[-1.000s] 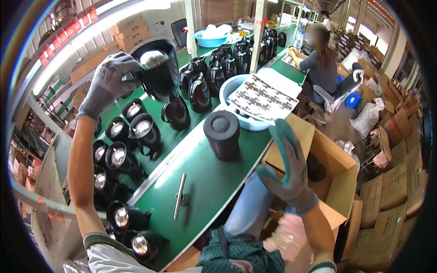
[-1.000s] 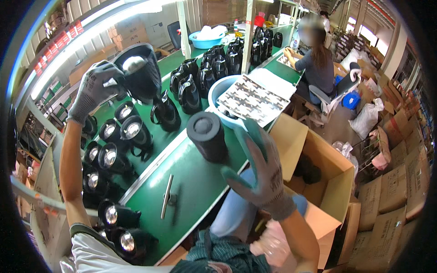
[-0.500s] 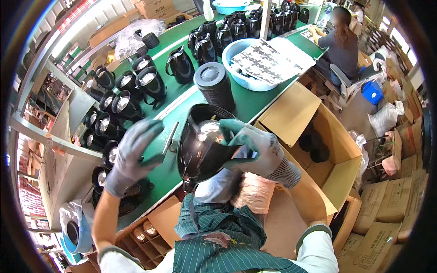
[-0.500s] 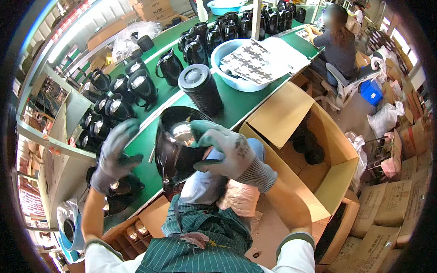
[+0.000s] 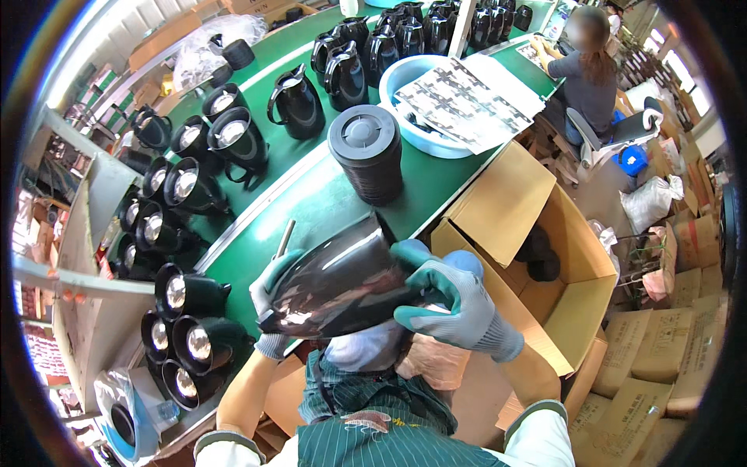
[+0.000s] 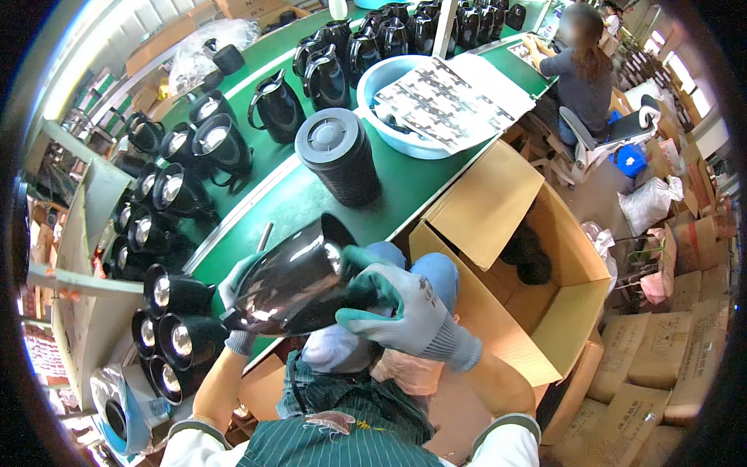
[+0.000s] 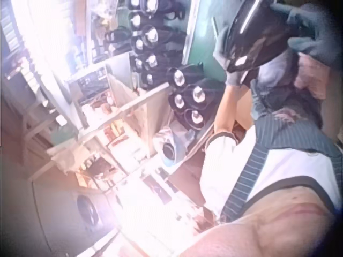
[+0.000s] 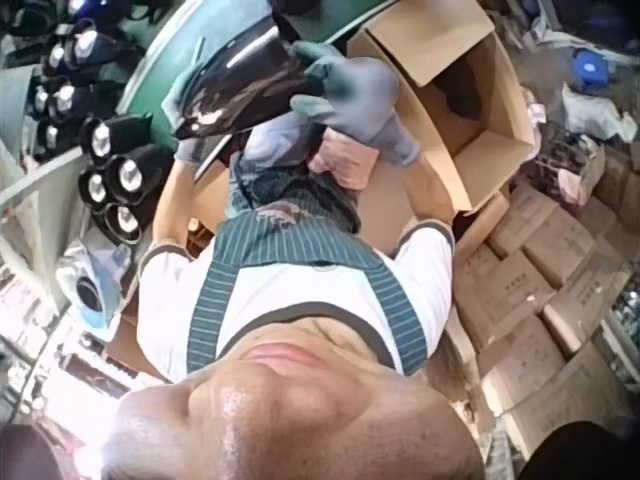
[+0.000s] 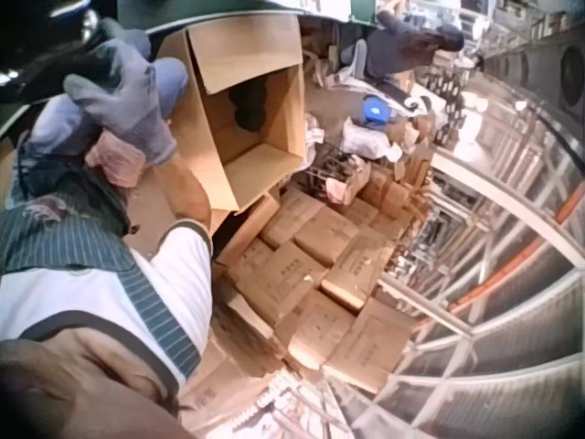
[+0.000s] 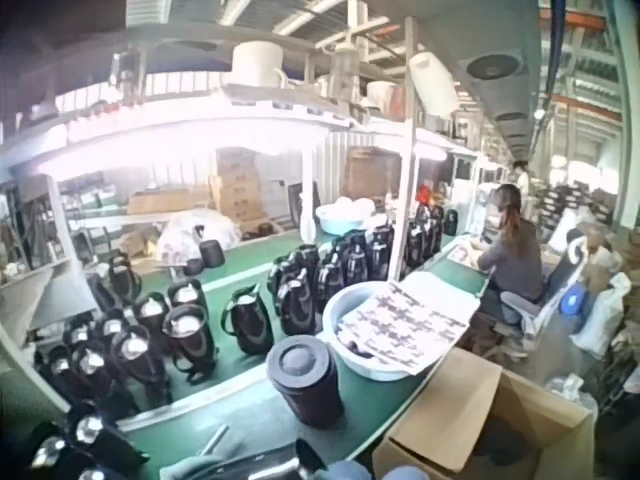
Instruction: The person assembles black kettles by inserting a metal rod into the base, attaching a lid, and placing the finished unit into a cardboard box. The person repeats this sequence for multiple kettles.
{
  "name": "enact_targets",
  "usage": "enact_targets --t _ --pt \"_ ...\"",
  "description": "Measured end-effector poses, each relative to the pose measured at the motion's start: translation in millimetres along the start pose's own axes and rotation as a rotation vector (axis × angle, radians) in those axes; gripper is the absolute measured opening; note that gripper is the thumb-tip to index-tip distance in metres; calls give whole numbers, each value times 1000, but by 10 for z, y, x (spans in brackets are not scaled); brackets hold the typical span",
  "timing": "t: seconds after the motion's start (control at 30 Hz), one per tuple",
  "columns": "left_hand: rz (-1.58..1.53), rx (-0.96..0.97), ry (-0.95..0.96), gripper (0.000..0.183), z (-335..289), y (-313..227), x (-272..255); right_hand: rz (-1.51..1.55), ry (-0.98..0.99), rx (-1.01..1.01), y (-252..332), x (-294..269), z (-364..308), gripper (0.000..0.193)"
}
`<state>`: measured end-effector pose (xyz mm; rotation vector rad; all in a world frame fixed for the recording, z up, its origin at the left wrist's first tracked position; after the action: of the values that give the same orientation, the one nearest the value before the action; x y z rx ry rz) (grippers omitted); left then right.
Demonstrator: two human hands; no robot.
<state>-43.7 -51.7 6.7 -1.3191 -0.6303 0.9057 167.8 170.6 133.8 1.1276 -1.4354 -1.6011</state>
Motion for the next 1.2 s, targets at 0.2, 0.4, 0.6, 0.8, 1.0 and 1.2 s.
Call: enact_targets --t 0.2,0.4,0.6,0.8,1.0,1.2 --pt "-216 -296 259 39 -297 1002 149 -350 -200 -416 333 -119 1182 56" --pt "-284 -390 413 46 -516 1189 164 -1387 -190 -241 -233 -58 2496 114" --pt "-303 -368 489 54 -565 1160 258 -502 -211 -460 170 38 1585 113" --pt "-261 -310 680 62 -643 1067 413 -71 155 -379 -142 528 425 122" --pt "79 114 910 65 -634 634 535 -212 59 -455 -243 285 -104 125" --pt "-179 -248 955 58 -598 604 617 -201 -100 -508 -325 183 -489 125"
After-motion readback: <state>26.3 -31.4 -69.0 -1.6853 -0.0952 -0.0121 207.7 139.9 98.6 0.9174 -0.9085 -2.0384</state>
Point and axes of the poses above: each hand's wrist, its own z-axis towards the middle knuckle, its own x-axis out of the palm, y = z × x, the point moved 7 cm from there along z, towards the middle knuckle, and after that the axes turned 4 degrees about -y, right-handed, at the moved point
